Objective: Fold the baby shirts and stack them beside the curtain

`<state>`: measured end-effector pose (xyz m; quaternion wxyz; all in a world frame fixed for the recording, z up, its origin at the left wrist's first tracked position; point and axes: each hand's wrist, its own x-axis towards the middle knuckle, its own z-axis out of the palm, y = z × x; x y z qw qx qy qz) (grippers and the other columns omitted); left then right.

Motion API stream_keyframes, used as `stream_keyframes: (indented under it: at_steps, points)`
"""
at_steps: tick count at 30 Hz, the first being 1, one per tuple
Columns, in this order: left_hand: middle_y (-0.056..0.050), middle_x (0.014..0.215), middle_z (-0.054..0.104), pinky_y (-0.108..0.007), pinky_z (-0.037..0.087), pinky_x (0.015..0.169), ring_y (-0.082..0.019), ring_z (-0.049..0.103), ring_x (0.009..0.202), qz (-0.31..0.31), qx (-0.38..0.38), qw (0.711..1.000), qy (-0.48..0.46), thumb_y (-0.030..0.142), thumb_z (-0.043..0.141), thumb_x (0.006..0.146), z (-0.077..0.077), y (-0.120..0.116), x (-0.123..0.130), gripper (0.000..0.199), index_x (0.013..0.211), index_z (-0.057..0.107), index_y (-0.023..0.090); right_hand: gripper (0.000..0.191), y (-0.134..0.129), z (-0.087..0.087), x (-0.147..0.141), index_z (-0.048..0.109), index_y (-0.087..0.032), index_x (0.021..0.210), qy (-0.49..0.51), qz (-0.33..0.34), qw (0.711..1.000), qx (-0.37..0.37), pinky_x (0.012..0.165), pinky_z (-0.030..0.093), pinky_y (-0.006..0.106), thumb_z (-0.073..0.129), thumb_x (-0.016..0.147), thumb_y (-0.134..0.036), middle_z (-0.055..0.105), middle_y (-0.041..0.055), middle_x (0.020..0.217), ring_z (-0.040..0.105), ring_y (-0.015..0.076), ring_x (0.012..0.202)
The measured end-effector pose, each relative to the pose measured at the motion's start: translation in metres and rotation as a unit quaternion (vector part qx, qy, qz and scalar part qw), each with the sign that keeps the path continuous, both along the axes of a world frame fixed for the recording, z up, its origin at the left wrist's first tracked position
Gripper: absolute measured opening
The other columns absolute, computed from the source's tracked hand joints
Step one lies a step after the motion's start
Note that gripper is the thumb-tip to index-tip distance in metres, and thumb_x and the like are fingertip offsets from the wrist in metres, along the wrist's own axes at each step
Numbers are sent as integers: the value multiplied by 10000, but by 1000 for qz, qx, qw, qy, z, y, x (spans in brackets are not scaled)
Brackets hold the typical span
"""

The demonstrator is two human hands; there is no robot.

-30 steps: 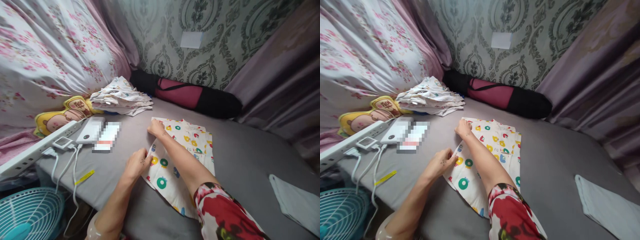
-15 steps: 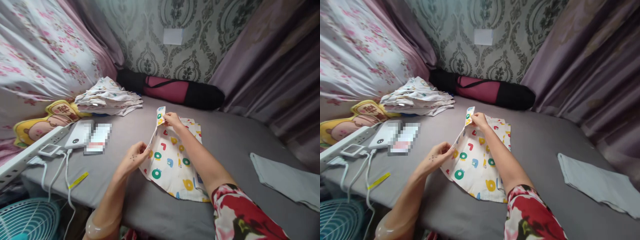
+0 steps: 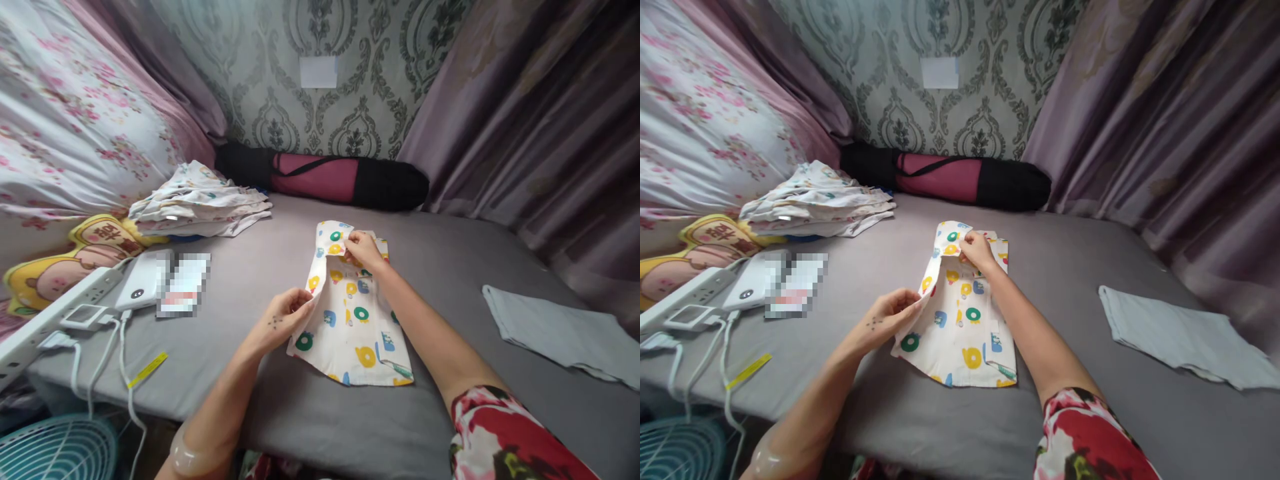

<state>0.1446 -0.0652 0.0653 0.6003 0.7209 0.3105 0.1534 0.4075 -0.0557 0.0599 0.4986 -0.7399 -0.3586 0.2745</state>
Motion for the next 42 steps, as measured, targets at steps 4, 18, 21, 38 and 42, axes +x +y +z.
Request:
stream_keyframes:
  at_steps: [4, 18, 21, 38, 42]
  points:
    - [-66, 914, 689, -237, 488, 594, -155, 624, 756, -18, 25, 999, 34, 535, 541, 835, 4, -4, 3, 423, 1009, 635, 161, 98, -13, -17, 15, 592, -197, 813, -80, -4, 995, -53, 540, 503, 234, 510, 759, -193, 612, -28, 564, 628, 161, 542]
    - [-43, 913, 666, -275, 472, 745, -166, 585, 821, -8, 233, 969, 84, 327, 463, 914, -12, -1, 3, 226, 957, 645, 200, 225, -13, -2, 18, 696, -214, 930, -349, -32, 925, -148, 778, 443, 264, 479, 875, -240, 723, 47, 933, 640, 204, 914]
    - [-53, 945, 659, -308, 473, 828, -189, 580, 903, -30, 277, 957, 78, 304, 478, 917, -15, -2, 3, 185, 952, 633, 208, 271, 9, 1, 13, 702, -217, 995, -367, 13, 920, -134, 798, 430, 262, 444, 911, -222, 722, 44, 1001, 627, 198, 944]
    - [-88, 1559, 325, -524, 173, 1197, -281, 193, 1470, -150, 284, 942, 98, 498, 529, 915, -34, 8, -2, 586, 1441, 401, 274, 331, 110, -20, 16, 576, -216, 1245, -411, 97, 885, -195, 951, 306, 380, 412, 958, -195, 648, 80, 1229, 485, 264, 1185]
    - [-99, 1584, 249, -560, 128, 1191, -302, 138, 1476, -162, 278, 939, 122, 611, 543, 861, -31, 10, -4, 751, 1498, 311, 289, 346, 110, -39, 12, 595, -227, 1192, -428, 77, 886, -164, 922, 312, 371, 364, 950, -137, 611, 83, 1253, 480, 254, 1153]
